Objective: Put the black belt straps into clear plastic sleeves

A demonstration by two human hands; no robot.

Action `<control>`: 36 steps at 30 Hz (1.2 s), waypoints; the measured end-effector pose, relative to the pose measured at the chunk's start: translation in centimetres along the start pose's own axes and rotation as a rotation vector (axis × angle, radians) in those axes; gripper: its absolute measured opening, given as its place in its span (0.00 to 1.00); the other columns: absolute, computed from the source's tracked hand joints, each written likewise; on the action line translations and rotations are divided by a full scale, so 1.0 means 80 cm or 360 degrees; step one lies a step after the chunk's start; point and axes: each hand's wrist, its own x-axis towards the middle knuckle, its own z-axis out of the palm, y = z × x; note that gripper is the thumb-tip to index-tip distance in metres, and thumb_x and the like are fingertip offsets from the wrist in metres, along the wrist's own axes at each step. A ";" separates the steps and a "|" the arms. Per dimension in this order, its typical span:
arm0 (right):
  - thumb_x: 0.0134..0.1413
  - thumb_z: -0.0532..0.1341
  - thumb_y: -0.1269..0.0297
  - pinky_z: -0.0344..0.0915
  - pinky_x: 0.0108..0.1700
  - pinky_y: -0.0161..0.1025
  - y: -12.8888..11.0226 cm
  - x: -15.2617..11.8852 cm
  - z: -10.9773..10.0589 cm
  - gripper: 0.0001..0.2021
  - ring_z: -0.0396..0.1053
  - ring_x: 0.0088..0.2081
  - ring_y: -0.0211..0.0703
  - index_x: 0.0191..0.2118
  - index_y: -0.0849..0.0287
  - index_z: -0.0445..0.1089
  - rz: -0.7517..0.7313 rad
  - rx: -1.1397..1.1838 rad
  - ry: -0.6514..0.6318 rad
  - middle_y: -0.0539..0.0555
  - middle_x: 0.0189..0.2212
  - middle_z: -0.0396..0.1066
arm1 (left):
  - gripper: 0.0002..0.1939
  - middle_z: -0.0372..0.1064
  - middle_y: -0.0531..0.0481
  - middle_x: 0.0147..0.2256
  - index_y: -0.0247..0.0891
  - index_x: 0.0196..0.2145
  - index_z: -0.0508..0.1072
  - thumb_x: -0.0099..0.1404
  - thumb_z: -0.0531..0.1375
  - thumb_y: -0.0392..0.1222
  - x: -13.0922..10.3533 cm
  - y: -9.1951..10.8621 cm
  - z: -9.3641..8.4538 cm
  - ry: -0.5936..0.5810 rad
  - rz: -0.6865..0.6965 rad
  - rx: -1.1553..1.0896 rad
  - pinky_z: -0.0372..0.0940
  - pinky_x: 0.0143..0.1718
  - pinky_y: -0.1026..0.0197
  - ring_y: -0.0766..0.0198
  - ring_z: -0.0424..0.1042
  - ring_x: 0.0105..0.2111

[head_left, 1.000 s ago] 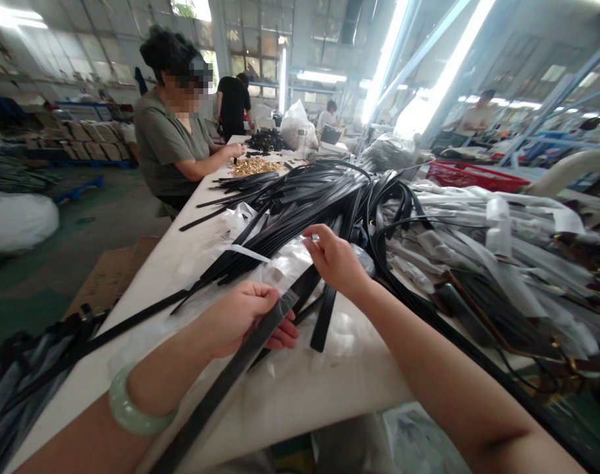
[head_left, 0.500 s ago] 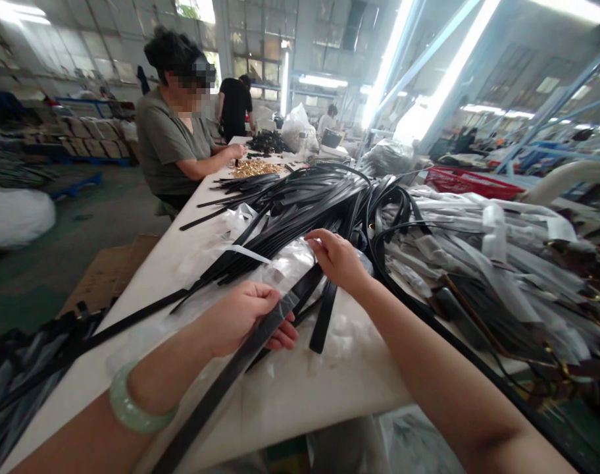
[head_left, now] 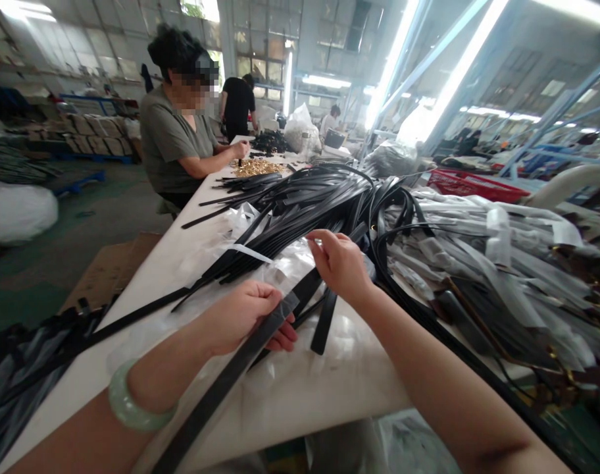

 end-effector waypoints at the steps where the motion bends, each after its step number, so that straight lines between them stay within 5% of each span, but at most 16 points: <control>1: 0.65 0.50 0.64 0.61 0.42 0.38 -0.014 -0.004 0.001 0.11 0.66 0.23 0.40 0.43 0.61 0.67 -0.0063 0.0025 -0.0027 0.49 0.18 0.68 | 0.16 0.75 0.38 0.24 0.30 0.28 0.71 0.63 0.58 0.48 0.001 -0.002 0.001 -0.0008 -0.0002 -0.0007 0.68 0.24 0.62 0.58 0.76 0.23; 5: 0.64 0.49 0.65 0.62 0.45 0.38 -0.054 -0.014 0.002 0.12 0.70 0.28 0.42 0.46 0.63 0.66 -0.0334 0.0126 -0.0197 0.50 0.20 0.70 | 0.17 0.74 0.39 0.22 0.29 0.28 0.71 0.60 0.60 0.50 0.006 -0.008 0.005 -0.0058 0.0032 -0.0005 0.68 0.24 0.61 0.58 0.74 0.21; 12: 0.65 0.49 0.66 0.61 0.44 0.40 -0.006 -0.001 0.003 0.11 0.69 0.27 0.42 0.41 0.60 0.68 0.0023 -0.0103 -0.0067 0.53 0.23 0.72 | 0.19 0.74 0.38 0.24 0.30 0.28 0.71 0.59 0.61 0.52 0.006 -0.007 0.002 -0.0021 0.0035 -0.0018 0.67 0.24 0.61 0.57 0.75 0.22; 18: 0.63 0.52 0.67 0.61 0.44 0.40 -0.057 -0.020 0.010 0.09 0.69 0.28 0.42 0.45 0.60 0.66 -0.0349 0.0086 -0.0357 0.50 0.22 0.71 | 0.17 0.74 0.41 0.22 0.29 0.26 0.72 0.61 0.59 0.49 0.007 -0.010 0.007 -0.0020 0.0095 0.0049 0.67 0.23 0.62 0.60 0.73 0.20; 21: 0.63 0.52 0.63 0.63 0.42 0.43 -0.039 -0.012 0.007 0.10 0.69 0.31 0.45 0.43 0.61 0.67 0.0023 0.0217 -0.0132 0.53 0.24 0.70 | 0.17 0.73 0.42 0.20 0.31 0.27 0.71 0.60 0.60 0.51 0.006 -0.006 0.004 0.0034 0.0119 0.0040 0.67 0.21 0.63 0.61 0.73 0.19; 24: 0.62 0.52 0.54 0.67 0.33 0.39 -0.009 0.000 0.006 0.14 0.68 0.29 0.42 0.40 0.60 0.65 0.0638 0.0819 0.0140 0.53 0.27 0.68 | 0.18 0.73 0.43 0.21 0.31 0.27 0.70 0.58 0.62 0.52 0.006 -0.003 0.000 0.0071 0.0147 0.0062 0.66 0.20 0.65 0.62 0.73 0.18; 28: 0.57 0.50 0.40 0.63 0.17 0.33 -0.007 0.003 0.010 0.25 0.62 0.17 0.35 0.37 0.60 0.65 0.1240 0.1750 -0.0279 0.48 0.22 0.64 | 0.18 0.73 0.44 0.21 0.32 0.28 0.70 0.60 0.60 0.52 0.009 -0.001 -0.003 0.0103 0.0158 0.0052 0.67 0.21 0.65 0.63 0.73 0.18; 32: 0.54 0.56 0.41 0.46 0.10 0.26 -0.033 -0.004 0.014 0.23 0.51 0.10 0.29 0.30 0.60 0.65 0.1089 0.1797 -0.0430 0.44 0.13 0.58 | 0.16 0.74 0.43 0.22 0.32 0.29 0.70 0.60 0.60 0.51 0.010 -0.001 -0.003 0.0106 0.0208 0.0036 0.67 0.20 0.65 0.62 0.73 0.19; 36: 0.54 0.57 0.43 0.46 0.09 0.26 -0.040 -0.007 0.017 0.21 0.53 0.10 0.28 0.29 0.59 0.64 0.0988 0.1760 -0.0396 0.43 0.13 0.60 | 0.18 0.72 0.45 0.20 0.32 0.28 0.69 0.59 0.61 0.53 0.008 0.000 -0.001 0.0162 0.0284 0.0073 0.64 0.17 0.67 0.64 0.71 0.16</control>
